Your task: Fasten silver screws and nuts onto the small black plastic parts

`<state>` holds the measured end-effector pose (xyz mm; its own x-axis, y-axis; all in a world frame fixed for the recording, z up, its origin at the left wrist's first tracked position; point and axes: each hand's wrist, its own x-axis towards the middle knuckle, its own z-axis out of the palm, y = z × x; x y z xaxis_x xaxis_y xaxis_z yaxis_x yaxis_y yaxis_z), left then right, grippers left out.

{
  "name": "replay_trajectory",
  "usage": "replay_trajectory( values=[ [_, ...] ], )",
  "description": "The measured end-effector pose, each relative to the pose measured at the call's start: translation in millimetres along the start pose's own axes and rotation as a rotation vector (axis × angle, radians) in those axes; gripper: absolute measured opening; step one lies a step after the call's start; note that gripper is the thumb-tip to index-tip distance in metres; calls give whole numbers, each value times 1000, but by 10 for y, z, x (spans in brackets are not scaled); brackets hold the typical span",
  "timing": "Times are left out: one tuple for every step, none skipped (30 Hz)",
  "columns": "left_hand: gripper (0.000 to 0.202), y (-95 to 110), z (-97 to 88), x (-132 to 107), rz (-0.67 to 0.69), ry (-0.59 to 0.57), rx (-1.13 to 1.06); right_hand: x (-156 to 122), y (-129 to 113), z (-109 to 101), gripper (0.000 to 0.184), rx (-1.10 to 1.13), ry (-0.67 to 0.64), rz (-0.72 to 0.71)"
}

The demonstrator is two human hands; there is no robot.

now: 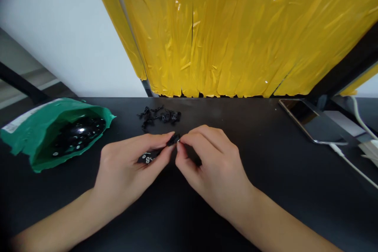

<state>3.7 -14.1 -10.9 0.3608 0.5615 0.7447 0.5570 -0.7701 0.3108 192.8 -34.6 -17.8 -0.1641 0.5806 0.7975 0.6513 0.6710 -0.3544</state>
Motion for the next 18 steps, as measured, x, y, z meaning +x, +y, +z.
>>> replay_trajectory(
  values=[
    [11, 10, -3, -5, 3, -1, 13, 1, 10, -3, 9, -41, 4, -42],
    [11, 22, -8, -8, 6, -3, 28, -1, 22, -8, 10, -76, 7, -86],
    [11, 36, -13, -8, 7, -2, 46, -4, 34, -15, 10, -108, 6, -128],
    [10, 52, -20, -6, 5, -5, 62, -8, 47, -23, 10, -136, -1, -166],
    [8, 69, -27, -1, -1, -9, 74, -12, 59, -32, 10, -163, -9, -198],
    [6, 85, -34, 7, -14, -13, 80, -17, 69, -41, 11, -188, -18, -224],
    [6, 100, -40, 16, -43, -25, 76, -20, 78, -50, 12, -213, -27, -246],
    [7, 113, -46, 27, -90, -42, 56, -22, 85, -57, 13, -240, -34, -269],
    [8, 122, -51, 37, -153, -65, 19, -23, 91, -62, 15, -264, -38, -292],
    [9, 128, -55, 46, -225, -86, -31, -23, 96, -65, 17, -280, -42, -311],
    [9, 129, -58, 53, -301, -104, -87, -23, 101, -66, 19, -286, -50, -324],
    [9, 127, -60, 59, -371, -118, -142, -23, 109, -66, 21, -284, -58, -326],
    [9, 123, -61, 64, -428, -126, -189, -24, 119, -65, 22, -277, -66, -320],
    [8, 116, -61, 69, -470, -128, -231, -27, 134, -66, 23, -267, -75, -313],
    [8, 109, -60, 74, -499, -131, -273, -31, 151, -68, 24, -259, -87, -307],
    [7, 102, -57, 79, -523, -143, -319, -35, 172, -74, 25, -251, -99, -311],
    [7, 96, -53, 85, -543, -162, -372, -40, 194, -82, 27, -246, -113, -320],
    [8, 92, -49, 91, -560, -183, -426, -44, 216, -93, 29, -241, -127, -333]
  ],
)
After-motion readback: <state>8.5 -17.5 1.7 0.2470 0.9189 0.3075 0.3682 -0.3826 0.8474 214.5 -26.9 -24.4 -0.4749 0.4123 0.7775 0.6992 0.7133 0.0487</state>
